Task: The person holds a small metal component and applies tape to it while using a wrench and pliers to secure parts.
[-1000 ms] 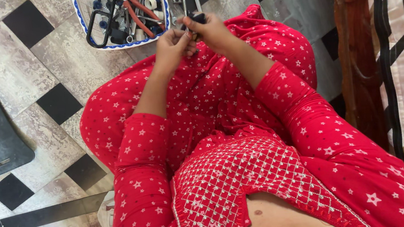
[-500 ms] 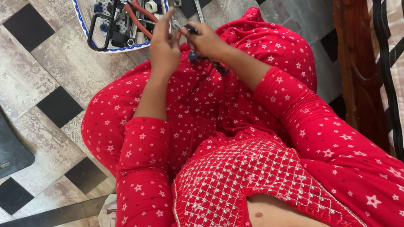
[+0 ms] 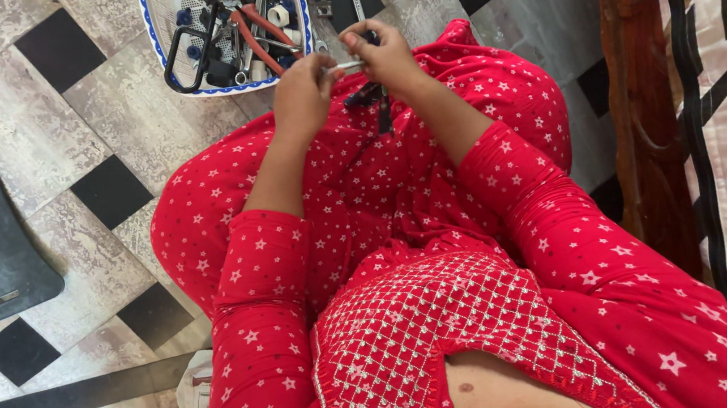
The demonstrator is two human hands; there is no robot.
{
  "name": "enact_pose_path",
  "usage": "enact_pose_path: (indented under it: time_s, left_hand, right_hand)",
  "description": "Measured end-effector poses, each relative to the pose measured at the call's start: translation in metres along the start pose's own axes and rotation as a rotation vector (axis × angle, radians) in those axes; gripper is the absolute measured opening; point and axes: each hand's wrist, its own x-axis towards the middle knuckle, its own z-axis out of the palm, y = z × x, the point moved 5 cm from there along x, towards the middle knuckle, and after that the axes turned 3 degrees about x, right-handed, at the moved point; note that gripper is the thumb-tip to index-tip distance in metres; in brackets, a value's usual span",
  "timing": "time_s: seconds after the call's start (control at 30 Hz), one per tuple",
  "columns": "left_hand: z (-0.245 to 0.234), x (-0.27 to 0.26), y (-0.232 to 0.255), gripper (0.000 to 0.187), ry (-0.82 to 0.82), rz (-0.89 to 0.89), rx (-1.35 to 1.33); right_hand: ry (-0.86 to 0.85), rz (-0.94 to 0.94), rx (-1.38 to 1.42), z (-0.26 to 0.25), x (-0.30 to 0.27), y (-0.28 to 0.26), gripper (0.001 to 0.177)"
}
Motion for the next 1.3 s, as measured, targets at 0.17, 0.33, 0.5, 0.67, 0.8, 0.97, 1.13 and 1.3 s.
enact_pose_path:
  time_s: [0.17,0.33,0.5,0.67,0.8,0.97,1.13,1.3]
  left_hand:
    - [-0.006,-0.001,0.007,0.019,0.055,0.036,0.110]
    - [-0.005,-0.001,-0.009,0.018,-0.030,-0.219,0.192]
    - [0.006,-0.003,-0.009,0.019,-0.068,-0.072,0.129]
    - [0.011,-0.006,0.003,0.024,-0.136,-0.042,-0.065]
    - [0.016,-0.007,0.003,0.030,-0.176,-0.045,-0.031]
    - [0.027,-0.010,-0.008,0.028,-0.155,-0.071,-0.022]
    - [0.027,-0.013,-0.018,0.015,-0.036,-0.005,-0.034]
    - [0.035,-0.026,-0.025,0.015,-0.137,-0.048,-0.019]
  right_hand:
    - [-0.075,0.054,0.177,0.008,-0.008,-0.008,0.022]
    - [-0.217,0.052,0.301,0.017,-0.012,-0.021,0.036]
    - [-0.107,0.036,0.129,0.005,-0.003,-0.015,0.025]
    - [0.000,-0.172,-0.228,-0.002,0.001,-0.013,0.027]
    - [0.061,-0.290,-0.475,-0.002,-0.002,-0.013,0.028]
    - [0.001,-0.070,-0.178,-0.001,-0.002,0.000,0.026]
    - [-0.021,0.030,0.148,-0.006,0.000,0.007,0.024]
    - [-0.079,0.065,0.229,-0.021,-0.008,0.001,0.022]
